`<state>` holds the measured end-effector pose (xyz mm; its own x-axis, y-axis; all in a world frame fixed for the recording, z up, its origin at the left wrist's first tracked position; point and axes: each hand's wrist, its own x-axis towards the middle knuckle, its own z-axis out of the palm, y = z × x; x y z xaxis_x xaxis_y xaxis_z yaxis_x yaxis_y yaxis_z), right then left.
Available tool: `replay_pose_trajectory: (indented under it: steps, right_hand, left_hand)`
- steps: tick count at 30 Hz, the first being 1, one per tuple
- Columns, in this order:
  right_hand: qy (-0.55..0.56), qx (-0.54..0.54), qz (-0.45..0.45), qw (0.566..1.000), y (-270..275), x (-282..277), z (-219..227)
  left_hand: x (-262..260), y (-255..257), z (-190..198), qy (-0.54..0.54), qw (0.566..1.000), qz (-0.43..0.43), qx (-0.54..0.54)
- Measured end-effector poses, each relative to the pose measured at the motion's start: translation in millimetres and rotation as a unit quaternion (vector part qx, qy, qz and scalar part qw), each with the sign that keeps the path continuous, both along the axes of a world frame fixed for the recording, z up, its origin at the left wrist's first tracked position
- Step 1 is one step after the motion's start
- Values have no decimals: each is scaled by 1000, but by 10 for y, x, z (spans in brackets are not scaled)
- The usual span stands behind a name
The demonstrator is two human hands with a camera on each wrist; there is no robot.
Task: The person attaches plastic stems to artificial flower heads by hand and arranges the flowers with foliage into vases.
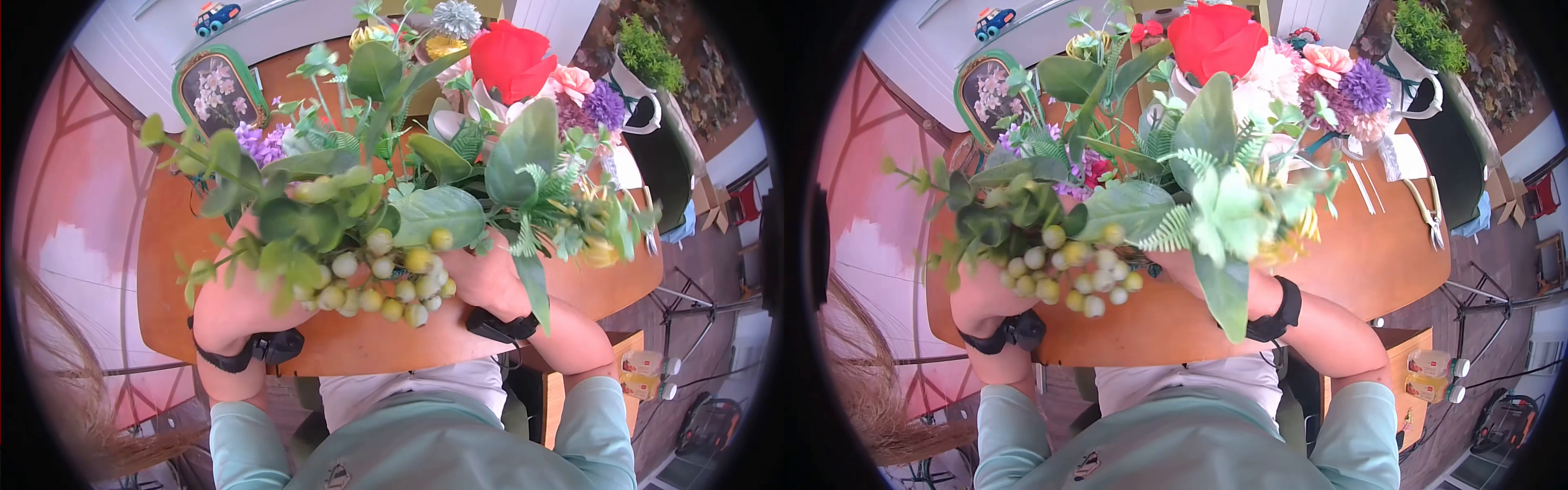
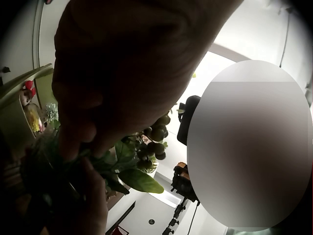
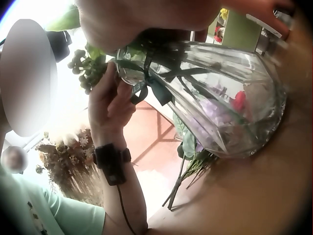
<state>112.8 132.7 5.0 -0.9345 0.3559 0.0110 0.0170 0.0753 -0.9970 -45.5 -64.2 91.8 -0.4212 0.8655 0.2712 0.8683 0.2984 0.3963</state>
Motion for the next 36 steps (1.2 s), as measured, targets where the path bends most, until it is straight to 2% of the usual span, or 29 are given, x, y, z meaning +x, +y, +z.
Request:
replay_pose_trajectory:
  steps: [2, 4, 5, 6, 8, 9, 10, 13, 14, 16, 18, 19, 20, 22, 23, 24, 26, 28, 33, 35, 36]
  right_hand:
    - [-249, 65, -52, 965, -29, -19, 395]
    - [-229, 65, -42, 970, -65, -67, 380]
    - [-208, 65, -40, 975, -67, -91, 375]
    - [-188, 65, -40, 979, -65, -103, 365]
    - [-148, 61, -43, 986, -42, -95, 331]
    - [-129, 58, -46, 989, -28, -74, 308]
    - [-109, 55, -49, 991, -13, -51, 284]
    - [-48, 47, -51, 996, 52, 8, 194]
    - [-30, 43, -47, 998, 68, 24, 149]
    - [1, 27, -18, 999, 46, 2, 8]
    - [42, 7, 16, 999, 11, -94, -135]
    - [42, 1, 26, 999, 46, -80, -280]
    - [67, 29, -4, 997, 142, -30, -503]
    - [117, 88, -71, 987, 293, 41, -790]
    - [43, -33, -24, 998, -6, -70, -242]
    - [44, -35, -22, 998, -1, -84, -159]
    - [0, -98, -11, 995, 12, -119, -91]
    - [10, -113, -26, 993, -29, -122, -63]
    - [38, -113, -24, 993, -15, -184, -88]
    - [52, -103, -19, 993, -7, -186, -72]
    - [59, -96, -12, 994, -14, -190, -49]
  left_hand:
    - [-48, 31, -70, 61, 997, -55, -16]
    - [-144, 74, -154, 124, 987, -102, -28]
    - [-274, 186, -248, 95, 978, -180, 53]
    - [-322, 182, -221, 95, 978, -176, 54]
    - [-363, 152, -121, -105, 987, -108, -64]
    - [-335, 145, -73, -116, 986, -124, 0]
    - [-365, 133, -77, -117, 986, -123, 0]
    - [-613, 90, -69, -148, 956, -234, 94]
    - [-709, 90, -39, -150, 958, -227, 95]
    - [-841, -72, 56, -8, 987, -148, 56]
    - [-689, -208, 299, -39, 999, -12, -17]
    - [-786, -295, 275, -76, 997, 22, 10]
    - [-760, -355, 333, -75, 997, 28, 8]
    - [-688, -407, 505, -169, 974, 117, 95]
    - [-779, -480, 448, -102, 983, 140, 53]
    - [-825, -553, 365, -102, 983, 143, 52]
    - [-887, -633, 185, 22, 973, 159, -165]
    - [-764, -640, -17, 30, 945, 198, -261]
    - [-1006, -687, -662, 6, 958, 226, -179]
    - [-1058, -712, -669, -17, 962, 225, -153]
    - [-1069, -728, -643, -98, 953, 245, -146]
